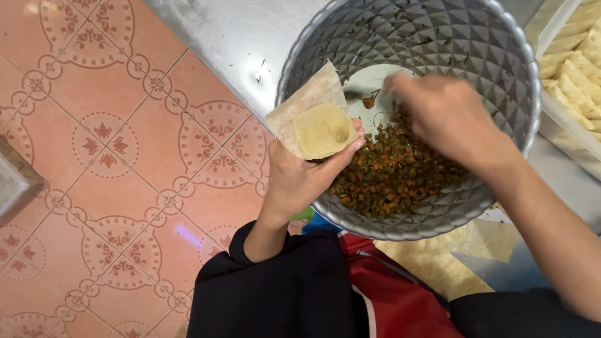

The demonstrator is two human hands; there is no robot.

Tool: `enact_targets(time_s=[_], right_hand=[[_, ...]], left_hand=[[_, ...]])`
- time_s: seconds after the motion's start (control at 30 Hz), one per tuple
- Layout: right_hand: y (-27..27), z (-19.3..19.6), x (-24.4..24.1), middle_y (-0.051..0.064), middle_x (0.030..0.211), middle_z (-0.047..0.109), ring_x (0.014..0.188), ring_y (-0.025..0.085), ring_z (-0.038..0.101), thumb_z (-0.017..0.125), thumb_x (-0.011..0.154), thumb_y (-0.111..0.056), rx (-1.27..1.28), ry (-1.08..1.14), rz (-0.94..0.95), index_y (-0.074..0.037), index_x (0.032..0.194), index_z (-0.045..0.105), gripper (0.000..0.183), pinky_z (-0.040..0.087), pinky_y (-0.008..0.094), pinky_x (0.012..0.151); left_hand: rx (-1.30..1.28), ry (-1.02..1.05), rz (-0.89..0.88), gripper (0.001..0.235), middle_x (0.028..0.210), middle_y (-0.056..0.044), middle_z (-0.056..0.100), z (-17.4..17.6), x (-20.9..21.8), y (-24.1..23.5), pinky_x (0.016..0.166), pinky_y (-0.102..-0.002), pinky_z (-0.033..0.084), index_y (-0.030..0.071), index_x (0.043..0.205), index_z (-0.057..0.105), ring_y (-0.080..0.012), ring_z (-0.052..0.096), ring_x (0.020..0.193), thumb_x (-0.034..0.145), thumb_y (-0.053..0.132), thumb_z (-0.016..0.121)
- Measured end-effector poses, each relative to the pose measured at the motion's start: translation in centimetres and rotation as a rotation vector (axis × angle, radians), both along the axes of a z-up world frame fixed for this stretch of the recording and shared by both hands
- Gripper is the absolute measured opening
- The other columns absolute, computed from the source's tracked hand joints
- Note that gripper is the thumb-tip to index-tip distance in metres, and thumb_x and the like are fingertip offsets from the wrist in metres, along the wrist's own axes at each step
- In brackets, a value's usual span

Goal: The person repeatedly folds rectangular pastry sheets into cones, spoons a vegetable filling into each cone, and seals the edges with a liquid adhesive. The finished samosas are placed in a tray on the right side of the workspace.

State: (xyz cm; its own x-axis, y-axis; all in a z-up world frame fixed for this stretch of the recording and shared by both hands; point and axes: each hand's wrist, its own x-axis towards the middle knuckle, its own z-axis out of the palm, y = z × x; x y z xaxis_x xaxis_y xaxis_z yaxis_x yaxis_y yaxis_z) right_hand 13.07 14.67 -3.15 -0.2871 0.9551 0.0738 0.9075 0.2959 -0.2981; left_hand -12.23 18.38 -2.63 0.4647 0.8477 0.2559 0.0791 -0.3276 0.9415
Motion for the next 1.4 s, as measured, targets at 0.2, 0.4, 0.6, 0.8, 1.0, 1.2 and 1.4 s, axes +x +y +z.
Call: enact_targets(time_s=[0.2,0.4,0.6,0.8,1.0,1.2,1.4], right_hand=[[-4.4,2.4,1.2,0.010,0.072,0.068,0.061,0.030,0.068,0.064,0.079,0.004,-0.152,0.096,0.071,-0.007,0.106,0.062,0.029,0.052,0.043,0.052],[-8.5,2.8,0.9,0.010,0.065,0.067,0.053,0.025,0.066,0.066,0.093,-0.004,-0.204,0.084,-0.064,-0.003,0.103,0.064,0.011,0.051,0.039,0.048],[-9.1,4.3,0.6,0.009,0.071,0.071,0.051,0.019,0.066,0.069,0.091,-0.004,-0.226,0.183,-0.213,-0.003,0.096,0.064,0.007,0.049,0.034,0.043],[-13.4,8.4,2.2,0.015,0.084,0.068,0.067,0.018,0.067,0.069,0.094,-0.004,-0.215,0.240,-0.620,0.003,0.105,0.064,0.013,0.052,0.032,0.056],[-17.5,11.0,-0.5,0.027,0.092,0.070,0.069,0.029,0.067,0.070,0.089,0.005,-0.125,-0.014,-0.554,0.007,0.096,0.064,0.010,0.052,0.037,0.057],[-19.8,12.3,-1.4,0.038,0.100,0.071,0.070,0.039,0.067,0.071,0.083,0.014,0.354,-0.330,-0.075,0.012,0.088,0.063,0.009,0.052,0.043,0.059],[-17.8,11.2,-2.1,0.020,0.084,0.062,0.066,0.025,0.062,0.060,0.111,-0.001,-0.118,-0.042,-0.776,0.003,0.095,0.061,0.017,0.056,0.030,0.063]], left_hand=[[0.025,0.002,0.004,0.021,0.106,-0.006,0.079,0.0,0.1,-0.1,0.089,-0.030,0.063,0.004,0.110,0.075,-0.0175,0.079,0.097,0.091,0.006,0.084],[0.032,-0.004,0.016,0.022,0.105,-0.006,0.079,0.1,0.3,-0.5,0.087,-0.030,0.064,0.004,0.111,0.075,-0.0172,0.080,0.097,0.091,0.007,0.084],[0.137,0.041,-0.007,0.026,0.109,-0.009,0.077,-0.6,0.0,-0.4,0.084,-0.031,0.063,0.003,0.114,0.074,-0.0223,0.079,0.097,0.091,0.008,0.082],[0.322,0.148,-0.228,0.034,0.106,-0.013,0.069,-1.0,1.0,-0.9,0.081,-0.039,0.061,0.002,0.121,0.058,-0.0289,0.074,0.091,0.093,0.008,0.077],[0.190,0.116,-0.391,0.052,0.095,-0.019,0.069,-0.4,3.5,-3.1,0.074,-0.043,0.060,-0.006,0.132,0.048,-0.0371,0.072,0.084,0.088,0.003,0.074],[0.129,0.026,-0.415,0.053,0.100,-0.019,0.071,1.0,4.2,-4.4,0.076,-0.040,0.061,-0.006,0.130,0.048,-0.0347,0.074,0.084,0.087,0.003,0.076],[0.154,0.011,-0.349,0.037,0.101,-0.020,0.071,1.6,3.4,-4.8,0.076,-0.037,0.062,-0.006,0.120,0.057,-0.0332,0.075,0.088,0.088,-0.001,0.076]])
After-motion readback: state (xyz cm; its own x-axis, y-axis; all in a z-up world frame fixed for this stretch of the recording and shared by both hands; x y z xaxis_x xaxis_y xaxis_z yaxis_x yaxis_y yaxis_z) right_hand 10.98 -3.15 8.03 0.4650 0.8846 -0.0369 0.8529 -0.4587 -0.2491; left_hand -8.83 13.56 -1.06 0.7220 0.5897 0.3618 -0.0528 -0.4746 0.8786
